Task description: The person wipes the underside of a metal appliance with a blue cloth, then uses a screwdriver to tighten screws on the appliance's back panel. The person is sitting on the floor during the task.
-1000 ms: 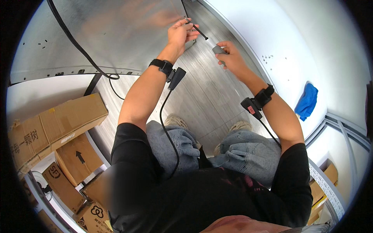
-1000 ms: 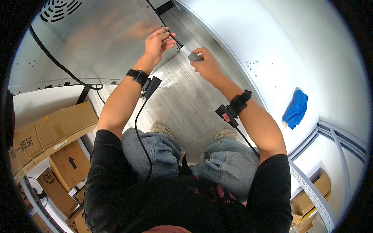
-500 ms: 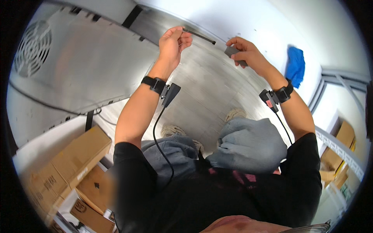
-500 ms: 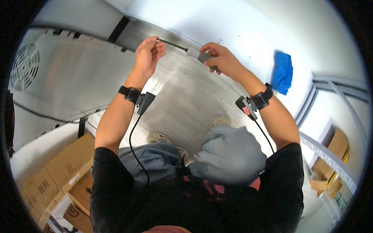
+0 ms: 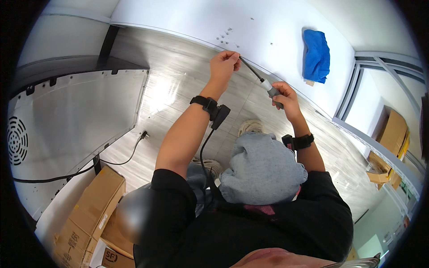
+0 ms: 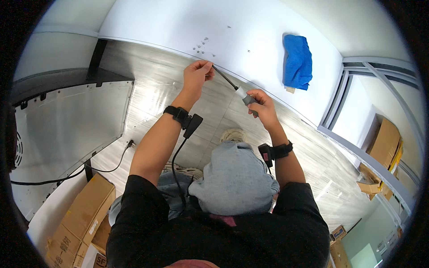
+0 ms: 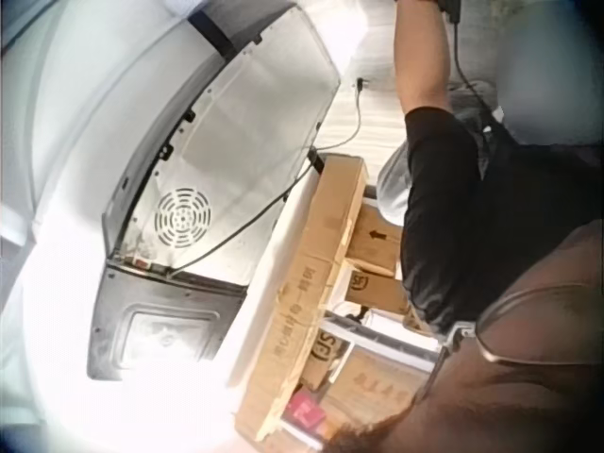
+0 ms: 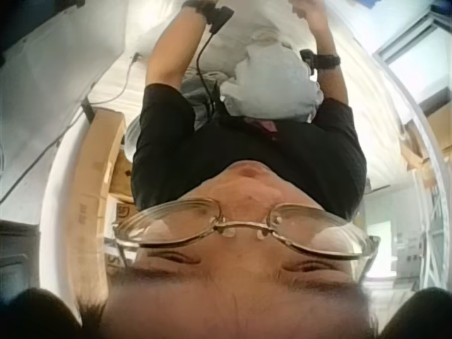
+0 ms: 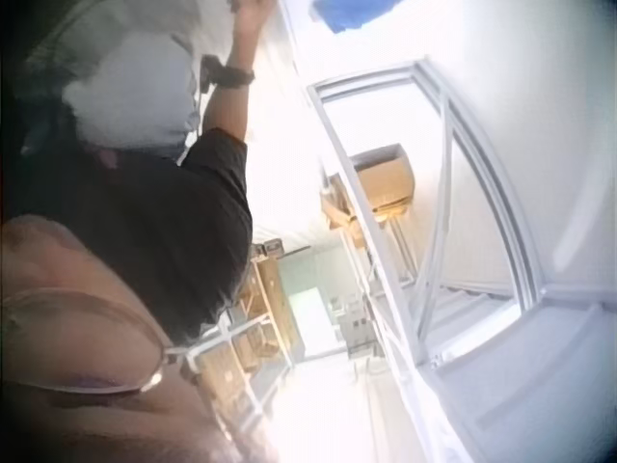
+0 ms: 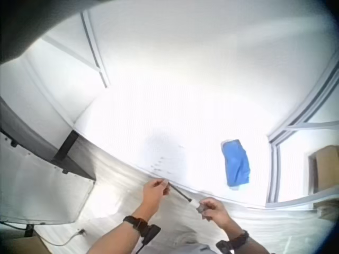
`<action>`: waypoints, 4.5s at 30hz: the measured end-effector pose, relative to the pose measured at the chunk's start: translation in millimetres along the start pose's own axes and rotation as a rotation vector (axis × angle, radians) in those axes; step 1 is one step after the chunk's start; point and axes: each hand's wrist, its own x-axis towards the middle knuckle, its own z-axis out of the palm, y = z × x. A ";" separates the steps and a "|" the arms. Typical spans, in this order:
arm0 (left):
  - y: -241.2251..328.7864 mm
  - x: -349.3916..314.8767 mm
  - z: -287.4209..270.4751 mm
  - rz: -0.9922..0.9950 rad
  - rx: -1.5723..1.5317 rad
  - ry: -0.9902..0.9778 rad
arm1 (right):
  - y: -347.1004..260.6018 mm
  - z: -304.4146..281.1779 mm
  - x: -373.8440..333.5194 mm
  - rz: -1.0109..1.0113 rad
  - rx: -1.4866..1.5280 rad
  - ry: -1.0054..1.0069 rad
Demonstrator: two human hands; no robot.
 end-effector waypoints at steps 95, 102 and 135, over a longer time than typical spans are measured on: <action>52.0 -15.1 -285.6 0.182 -0.431 0.533 | -6.9 319.9 94.1 0.349 0.172 -0.278; 51.0 -13.6 -286.9 0.201 -0.417 0.559 | -5.5 316.6 96.2 0.331 0.196 -0.322; 58.0 -12.8 -284.1 0.159 -0.431 0.594 | -9.6 320.2 103.3 0.185 -0.064 -0.255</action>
